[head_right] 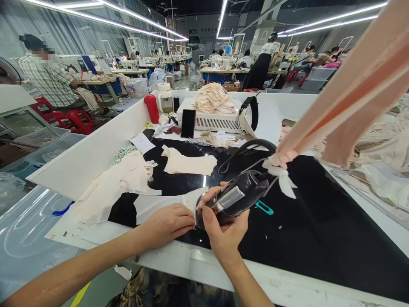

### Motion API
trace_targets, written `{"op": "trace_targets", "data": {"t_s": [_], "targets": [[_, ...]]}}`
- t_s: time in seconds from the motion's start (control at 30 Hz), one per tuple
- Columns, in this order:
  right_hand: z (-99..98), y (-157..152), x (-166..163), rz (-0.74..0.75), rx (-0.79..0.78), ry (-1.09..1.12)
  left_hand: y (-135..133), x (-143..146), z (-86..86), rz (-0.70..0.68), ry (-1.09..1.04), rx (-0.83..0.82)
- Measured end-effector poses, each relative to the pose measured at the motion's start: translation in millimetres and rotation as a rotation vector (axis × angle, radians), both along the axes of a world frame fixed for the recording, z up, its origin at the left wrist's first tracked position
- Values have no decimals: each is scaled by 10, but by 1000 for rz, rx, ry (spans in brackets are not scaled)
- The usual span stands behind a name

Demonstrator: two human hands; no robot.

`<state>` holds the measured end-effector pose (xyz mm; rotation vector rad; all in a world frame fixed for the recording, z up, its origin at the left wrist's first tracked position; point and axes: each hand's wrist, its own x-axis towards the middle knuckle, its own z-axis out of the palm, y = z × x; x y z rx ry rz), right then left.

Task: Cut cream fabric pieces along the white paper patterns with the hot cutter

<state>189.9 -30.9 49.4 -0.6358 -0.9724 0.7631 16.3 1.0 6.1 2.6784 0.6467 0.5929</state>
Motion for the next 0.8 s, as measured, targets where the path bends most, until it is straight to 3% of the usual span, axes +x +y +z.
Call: {"op": "trace_targets", "data": {"t_s": [0.23,0.8], "targets": [[-22,-7,10,11,27,-5,8,-47,2,-16,-40,6],[-23,-9,7,-31,-8,-36,19,66,43,104,-37,28]]}}
